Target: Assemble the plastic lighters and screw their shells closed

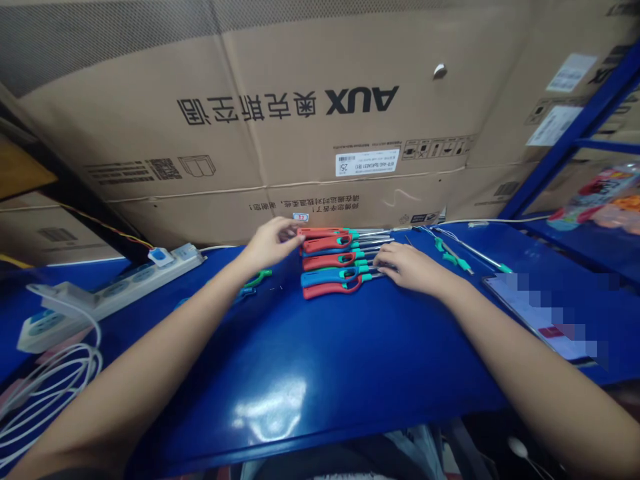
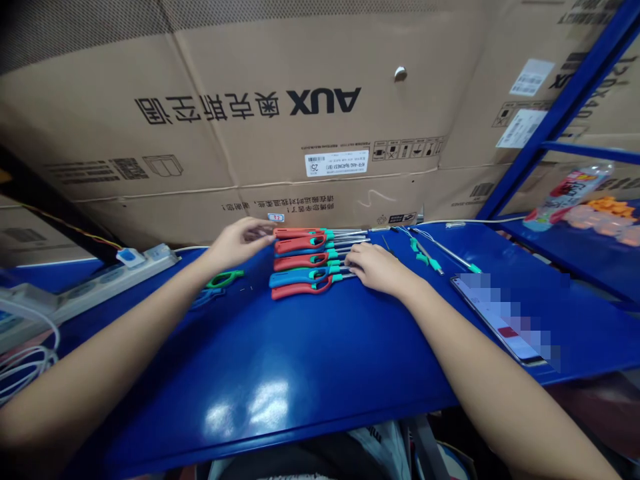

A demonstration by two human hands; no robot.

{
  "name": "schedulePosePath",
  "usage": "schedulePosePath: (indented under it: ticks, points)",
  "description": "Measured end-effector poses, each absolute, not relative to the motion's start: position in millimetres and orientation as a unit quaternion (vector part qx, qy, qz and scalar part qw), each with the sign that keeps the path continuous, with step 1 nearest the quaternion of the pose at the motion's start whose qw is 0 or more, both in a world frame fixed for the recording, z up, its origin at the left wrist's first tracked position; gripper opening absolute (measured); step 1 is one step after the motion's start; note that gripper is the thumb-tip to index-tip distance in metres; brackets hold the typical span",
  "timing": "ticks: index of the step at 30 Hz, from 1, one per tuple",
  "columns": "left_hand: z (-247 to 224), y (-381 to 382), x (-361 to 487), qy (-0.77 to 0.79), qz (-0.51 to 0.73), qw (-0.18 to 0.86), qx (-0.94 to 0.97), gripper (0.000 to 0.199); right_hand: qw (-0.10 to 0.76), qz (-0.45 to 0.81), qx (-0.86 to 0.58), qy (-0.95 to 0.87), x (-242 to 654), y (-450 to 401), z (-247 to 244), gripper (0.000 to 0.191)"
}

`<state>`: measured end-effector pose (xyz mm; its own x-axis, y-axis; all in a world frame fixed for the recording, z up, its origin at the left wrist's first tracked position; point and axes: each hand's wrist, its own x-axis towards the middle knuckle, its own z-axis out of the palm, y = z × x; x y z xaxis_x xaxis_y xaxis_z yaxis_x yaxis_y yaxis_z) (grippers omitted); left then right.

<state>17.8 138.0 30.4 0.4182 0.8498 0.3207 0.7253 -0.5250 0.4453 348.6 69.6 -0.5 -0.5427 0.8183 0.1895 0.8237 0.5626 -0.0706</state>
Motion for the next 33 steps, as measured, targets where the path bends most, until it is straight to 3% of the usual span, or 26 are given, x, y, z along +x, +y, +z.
schedulePosePath:
  ticks: [8,17,21,26,33]
  points:
    - [55.1,123.9,-64.0,0.518,0.079,0.195,0.829,0.049,0.141,-0.003,-0.446,-0.884,341.9,63.6,1.7,0.033]
    - [54.2,122.8,-104.5,0.542,-0.043,0.245,0.803,0.057,0.187,-0.009,-0.378,-0.907,329.8,61.5,-2.9,0.026]
    - [49.1,124.5,-108.2,0.538,-0.044,0.243,0.806,0.063,0.201,-0.014,-0.375,-0.905,331.1,62.2,-2.3,0.025]
    - [44.4,122.7,-103.0,0.544,-0.007,0.206,0.813,0.054,0.218,-0.016,-0.368,-0.904,332.4,62.1,-0.5,0.027]
    - [73.7,93.1,-83.1,0.508,0.058,0.163,0.844,0.046,0.305,0.002,-0.321,-0.897,314.0,46.2,7.8,0.032]
